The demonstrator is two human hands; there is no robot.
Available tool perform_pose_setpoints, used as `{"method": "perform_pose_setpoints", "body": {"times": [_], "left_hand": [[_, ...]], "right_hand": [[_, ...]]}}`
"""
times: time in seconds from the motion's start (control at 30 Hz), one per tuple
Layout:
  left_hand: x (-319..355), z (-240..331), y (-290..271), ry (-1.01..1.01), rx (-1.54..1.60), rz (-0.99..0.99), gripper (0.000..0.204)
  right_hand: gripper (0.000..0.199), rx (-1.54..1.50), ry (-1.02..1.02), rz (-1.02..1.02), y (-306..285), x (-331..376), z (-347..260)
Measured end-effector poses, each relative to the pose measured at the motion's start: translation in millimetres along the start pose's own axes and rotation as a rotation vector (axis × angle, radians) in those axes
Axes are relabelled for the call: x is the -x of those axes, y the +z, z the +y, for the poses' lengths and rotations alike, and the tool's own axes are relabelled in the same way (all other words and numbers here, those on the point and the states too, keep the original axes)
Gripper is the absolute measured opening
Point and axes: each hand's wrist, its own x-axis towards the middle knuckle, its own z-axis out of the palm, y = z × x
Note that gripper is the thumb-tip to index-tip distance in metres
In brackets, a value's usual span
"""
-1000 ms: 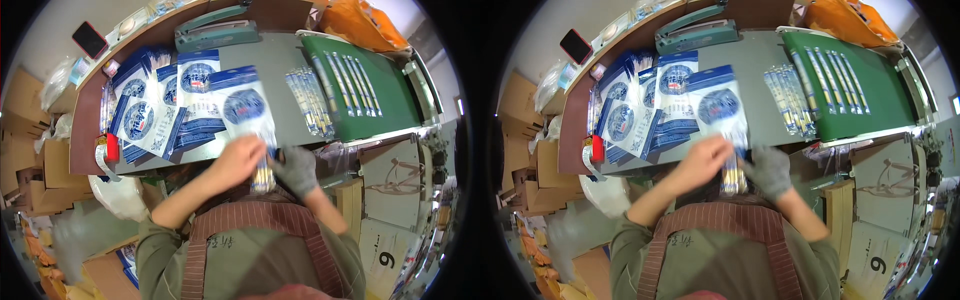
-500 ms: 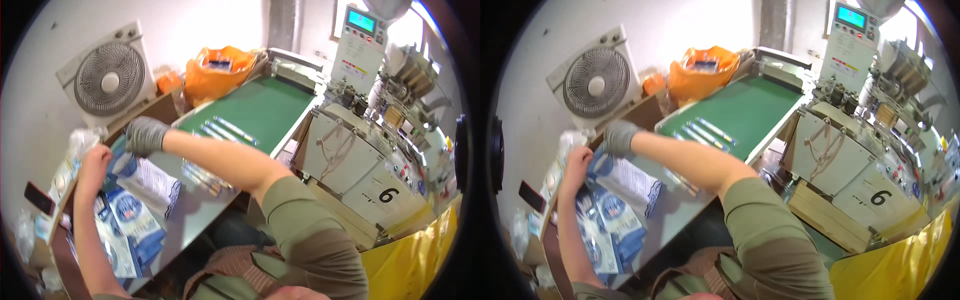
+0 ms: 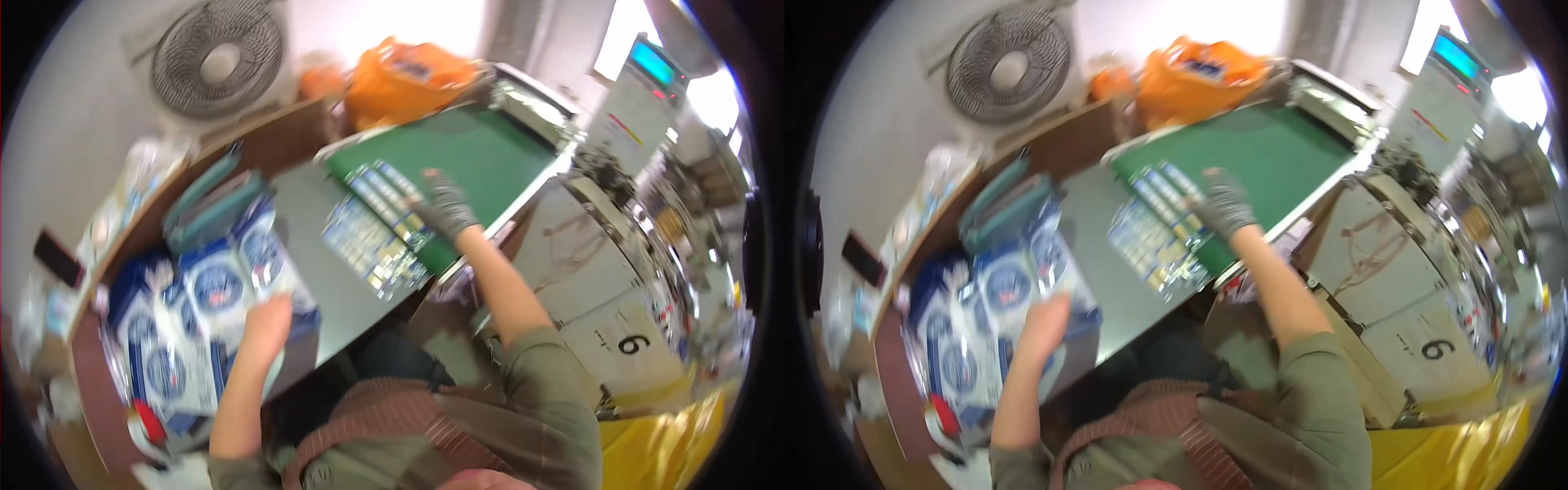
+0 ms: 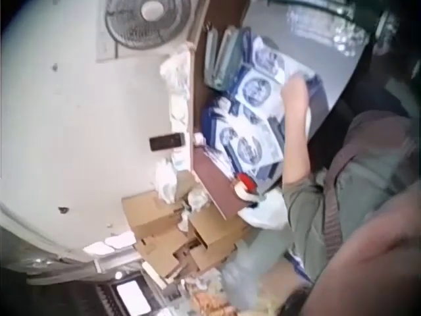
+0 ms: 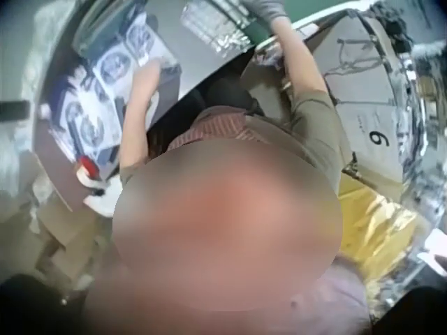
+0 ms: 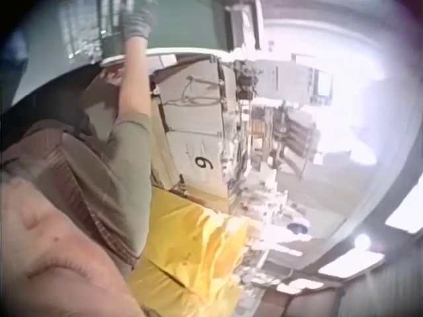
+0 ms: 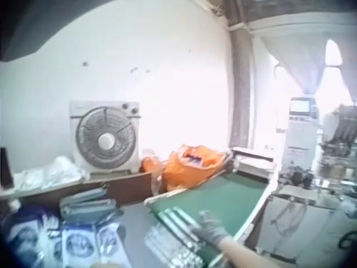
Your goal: Packaging incense sticks into plastic bags and then placing the bags into a cardboard box.
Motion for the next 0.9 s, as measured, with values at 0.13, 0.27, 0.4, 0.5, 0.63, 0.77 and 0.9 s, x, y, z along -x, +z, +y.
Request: {"method": "perform_pose_setpoints", "body": {"times": [0.13, 0.27, 0.4, 0.5, 0.63, 0.77, 0.9], "left_hand": [[-44.4, 51.4, -15.8, 0.147, 0.342, 0.106, 0.029], [-99.6, 52.6, 94.0, -0.022, 0.913, 0.244, 0.05], [-137.2, 61.3, 88.6, -0.464, 1.282, 0.345, 0.058], [-148.6, 76.3, 55.6, -0.676, 1.688, 0.407, 0.057], [-175.4, 50.3, 98.9, -0.654, 1.961, 0.517, 0.061], [-170.4, 92.3, 64.5, -0.663, 1.107, 0.496, 0.056], [-122.0, 87.5, -19.7, 0.156, 0.971, 0.904, 0.099]], "right_hand": [[0.062, 0.159, -0.096, -0.141, 27.2, 39.0, -12.6], [0.054, 0.194, -0.429, -0.087, 77.5, 66.6, -74.0], [0.072, 0.103, 0.07, -0.239, 99.4, 48.7, -100.6], [0.08, -0.003, 0.31, -0.391, 107.7, 24.9, -94.8], [0.067, -0.254, 0.145, -0.357, 122.1, 35.5, -147.7], [0.035, -1.474, 0.381, -0.463, 164.2, 16.0, -84.8], [0.047, -2.091, -0.091, -0.435, 50.1, 2.3, -135.3]]}}
